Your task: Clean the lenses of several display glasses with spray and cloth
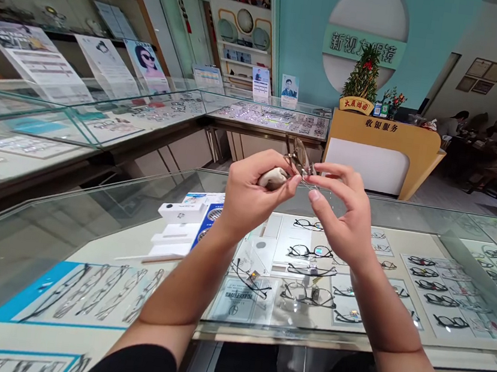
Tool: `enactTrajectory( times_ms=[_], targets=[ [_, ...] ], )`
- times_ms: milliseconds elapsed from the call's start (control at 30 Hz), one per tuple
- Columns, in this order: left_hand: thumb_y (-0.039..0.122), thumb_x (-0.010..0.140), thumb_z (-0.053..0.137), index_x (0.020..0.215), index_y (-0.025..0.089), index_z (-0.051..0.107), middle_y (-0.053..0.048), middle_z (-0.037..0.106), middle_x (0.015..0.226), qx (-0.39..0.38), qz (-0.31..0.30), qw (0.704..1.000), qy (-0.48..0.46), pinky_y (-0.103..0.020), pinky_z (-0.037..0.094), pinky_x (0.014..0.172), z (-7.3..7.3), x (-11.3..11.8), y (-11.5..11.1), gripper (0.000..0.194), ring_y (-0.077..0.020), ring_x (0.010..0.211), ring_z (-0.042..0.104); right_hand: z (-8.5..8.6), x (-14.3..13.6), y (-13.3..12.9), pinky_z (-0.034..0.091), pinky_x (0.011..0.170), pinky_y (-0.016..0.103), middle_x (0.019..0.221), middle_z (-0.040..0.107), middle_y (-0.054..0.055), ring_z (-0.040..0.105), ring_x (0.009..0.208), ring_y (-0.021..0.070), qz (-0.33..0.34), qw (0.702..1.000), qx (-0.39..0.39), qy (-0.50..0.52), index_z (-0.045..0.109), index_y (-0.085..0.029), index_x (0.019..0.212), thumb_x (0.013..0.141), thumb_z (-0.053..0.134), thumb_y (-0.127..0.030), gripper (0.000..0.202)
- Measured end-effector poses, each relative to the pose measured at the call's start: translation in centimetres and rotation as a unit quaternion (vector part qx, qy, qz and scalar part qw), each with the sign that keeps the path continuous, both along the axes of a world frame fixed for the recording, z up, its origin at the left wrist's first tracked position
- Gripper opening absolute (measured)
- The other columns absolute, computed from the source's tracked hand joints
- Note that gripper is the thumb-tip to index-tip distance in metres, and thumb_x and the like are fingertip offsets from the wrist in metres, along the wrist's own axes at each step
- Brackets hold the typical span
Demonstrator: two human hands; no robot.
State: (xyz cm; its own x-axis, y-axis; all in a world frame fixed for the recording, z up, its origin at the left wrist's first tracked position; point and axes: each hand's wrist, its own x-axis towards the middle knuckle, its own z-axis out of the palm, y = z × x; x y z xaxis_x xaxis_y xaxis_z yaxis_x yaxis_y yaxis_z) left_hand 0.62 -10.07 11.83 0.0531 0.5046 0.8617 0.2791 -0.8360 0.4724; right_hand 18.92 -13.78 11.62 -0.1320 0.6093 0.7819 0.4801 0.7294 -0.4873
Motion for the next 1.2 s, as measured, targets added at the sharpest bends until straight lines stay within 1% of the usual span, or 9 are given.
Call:
enactTrajectory(
  times_ms=[100, 200, 300, 400, 533, 633, 1000, 1133, 1200],
  targets=[
    [0.025, 0.095, 0.074, 0.087, 0.023, 0.070, -0.003, 0.077, 0.086, 0.139, 0.053, 0.988, 0.033, -0.033, 0.056, 0.074, -0.4, -0.1, 0.4, 0.010, -0.0168, 0.078, 0.069, -0.1, 0.0, 0.5, 0.054, 0.100, 0.046, 0.105, 0.071, 0.005, 0.064, 0.105, 0.0228, 0.011, 0.996, -0.058, 0.072, 0.085, -0.030, 0.103, 0.102, 0.066, -0.042, 0.023],
    [0.022, 0.097, 0.071, 0.091, 0.024, 0.072, -0.004, 0.079, 0.090, 0.203, 0.103, 0.971, 0.069, -0.033, 0.057, 0.074, -0.8, -0.2, 0.8, 0.006, -0.0179, 0.082, 0.073, -0.3, 0.0, 1.4, 0.052, 0.084, 0.038, 0.089, 0.067, 0.002, 0.058, 0.084, 0.0174, 0.101, 0.963, -0.189, 0.163, 0.085, -0.027, 0.093, 0.097, 0.070, -0.058, 0.035],
    [0.020, 0.097, 0.070, 0.092, 0.026, 0.074, -0.004, 0.081, 0.093, 0.235, 0.122, 0.958, 0.113, -0.032, 0.058, 0.074, -1.0, -0.2, 1.1, 0.009, -0.0179, 0.083, 0.075, -0.4, -0.1, 2.2, 0.045, 0.072, 0.032, 0.079, 0.063, 0.000, 0.051, 0.074, 0.0136, 0.189, 0.890, -0.303, 0.285, 0.082, -0.024, 0.087, 0.083, 0.083, -0.066, 0.042],
    [0.015, 0.097, 0.070, 0.093, 0.026, 0.072, -0.002, 0.082, 0.092, 0.309, 0.127, 0.933, 0.132, -0.029, 0.055, 0.069, -1.1, -0.1, 1.6, 0.012, -0.0148, 0.076, 0.072, 0.0, -0.4, 2.4, 0.039, 0.061, 0.027, 0.072, 0.059, -0.003, 0.048, 0.068, 0.0108, 0.245, 0.798, -0.392, 0.387, 0.079, -0.022, 0.081, 0.071, 0.096, -0.052, 0.036],
    [0.014, 0.097, 0.073, 0.097, 0.023, 0.070, -0.001, 0.082, 0.090, 0.363, 0.128, 0.911, 0.146, -0.027, 0.051, 0.064, -1.3, 0.2, 2.1, 0.009, -0.0129, 0.070, 0.069, 0.7, -0.6, 2.2, 0.041, 0.058, 0.023, 0.066, 0.059, -0.006, 0.047, 0.059, 0.0068, 0.281, 0.700, -0.476, 0.452, 0.075, -0.020, 0.076, 0.079, 0.093, -0.035, 0.024],
    [0.017, 0.099, 0.071, 0.098, 0.023, 0.070, -0.001, 0.083, 0.090, 0.367, 0.129, 0.907, 0.159, -0.028, 0.049, 0.063, -1.3, 0.2, 2.1, 0.006, -0.0122, 0.067, 0.068, 1.0, -0.6, 2.2, 0.043, 0.058, 0.022, 0.064, 0.062, -0.006, 0.047, 0.055, 0.0058, 0.300, 0.663, -0.506, 0.463, 0.076, -0.019, 0.078, 0.088, 0.083, -0.030, 0.017],
    [0.011, 0.092, 0.078, 0.101, 0.023, 0.073, -0.001, 0.081, 0.093, 0.339, 0.084, 0.935, 0.066, -0.025, 0.059, 0.072, -1.0, -0.1, 2.5, 0.016, -0.0138, 0.081, 0.076, 0.2, 0.3, 3.1, 0.046, 0.056, 0.021, 0.065, 0.057, -0.006, 0.046, 0.055, 0.0067, 0.350, 0.653, -0.486, 0.463, 0.069, -0.019, 0.076, 0.085, 0.079, -0.027, 0.016],
    [0.022, 0.095, 0.076, 0.093, 0.023, 0.074, -0.001, 0.077, 0.086, 0.250, 0.069, 0.963, -0.072, -0.029, 0.057, 0.073, -1.1, -0.1, 2.8, 0.003, -0.0144, 0.078, 0.072, 0.3, 0.6, 3.2, 0.045, 0.057, 0.021, 0.066, 0.048, -0.006, 0.040, 0.056, 0.0066, 0.379, 0.663, -0.469, 0.443, 0.066, -0.019, 0.072, 0.080, 0.081, -0.028, 0.019],
    [0.034, 0.096, 0.078, 0.089, 0.023, 0.075, 0.000, 0.074, 0.082, 0.177, 0.059, 0.972, -0.139, -0.029, 0.054, 0.068, -1.1, -0.2, 3.2, 0.013, -0.0135, 0.074, 0.068, 0.3, 0.7, 3.3, 0.045, 0.057, 0.021, 0.066, 0.045, -0.006, 0.037, 0.057, 0.0077, 0.389, 0.680, -0.454, 0.426, 0.064, -0.020, 0.069, 0.079, 0.082, -0.030, 0.023]
  ],
)
